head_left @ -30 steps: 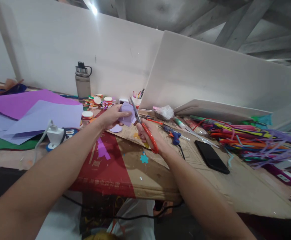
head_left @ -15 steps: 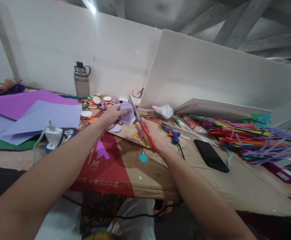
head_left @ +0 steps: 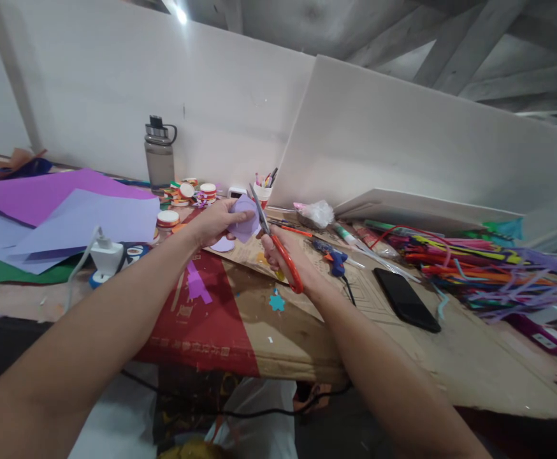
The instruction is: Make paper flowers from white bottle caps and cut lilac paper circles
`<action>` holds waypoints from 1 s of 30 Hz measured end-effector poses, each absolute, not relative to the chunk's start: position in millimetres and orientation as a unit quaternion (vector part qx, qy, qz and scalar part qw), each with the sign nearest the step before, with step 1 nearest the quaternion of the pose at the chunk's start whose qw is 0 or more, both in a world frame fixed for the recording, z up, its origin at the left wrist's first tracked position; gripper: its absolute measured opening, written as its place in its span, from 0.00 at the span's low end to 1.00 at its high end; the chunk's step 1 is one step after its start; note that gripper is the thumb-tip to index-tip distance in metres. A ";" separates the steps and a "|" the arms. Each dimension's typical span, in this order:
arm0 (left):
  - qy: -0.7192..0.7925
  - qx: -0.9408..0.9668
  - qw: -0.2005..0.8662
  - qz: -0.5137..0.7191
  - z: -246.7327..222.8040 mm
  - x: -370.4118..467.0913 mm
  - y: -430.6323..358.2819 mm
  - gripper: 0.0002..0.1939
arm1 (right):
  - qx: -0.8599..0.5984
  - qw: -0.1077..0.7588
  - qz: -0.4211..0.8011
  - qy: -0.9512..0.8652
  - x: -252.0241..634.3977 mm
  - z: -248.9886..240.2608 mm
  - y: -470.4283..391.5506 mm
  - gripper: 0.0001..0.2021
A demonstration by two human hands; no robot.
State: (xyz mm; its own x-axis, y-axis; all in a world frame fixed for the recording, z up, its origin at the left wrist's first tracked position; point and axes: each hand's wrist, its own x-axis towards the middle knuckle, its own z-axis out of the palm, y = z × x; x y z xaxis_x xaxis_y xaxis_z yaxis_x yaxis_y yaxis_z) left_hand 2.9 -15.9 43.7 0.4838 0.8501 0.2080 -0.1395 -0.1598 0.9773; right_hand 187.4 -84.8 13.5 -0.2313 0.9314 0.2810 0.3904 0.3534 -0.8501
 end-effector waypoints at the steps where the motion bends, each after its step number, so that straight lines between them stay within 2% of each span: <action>1: 0.280 0.635 0.584 0.421 44.3 2.2 -16.2 0.17 | -0.459 0.407 0.328 -0.718 187.9 13.7 -84.4 0.15; 14: 0.288 0.642 0.586 0.402 45.3 2.2 -17.7 0.16 | -0.434 0.398 0.325 -0.740 189.5 19.4 -85.5 0.12; 19: 0.282 0.652 0.579 0.401 45.6 1.3 -17.5 0.17 | -0.443 0.408 0.335 -0.725 189.0 17.7 -87.3 0.15; 25: 0.275 0.666 0.573 0.391 44.1 -0.7 -15.2 0.13 | -0.445 0.408 0.346 -0.718 189.8 15.7 -86.9 0.16; 30: 0.283 0.671 0.568 0.385 43.9 -3.5 -12.9 0.13 | -0.446 0.406 0.344 -0.720 191.1 14.4 -86.4 0.15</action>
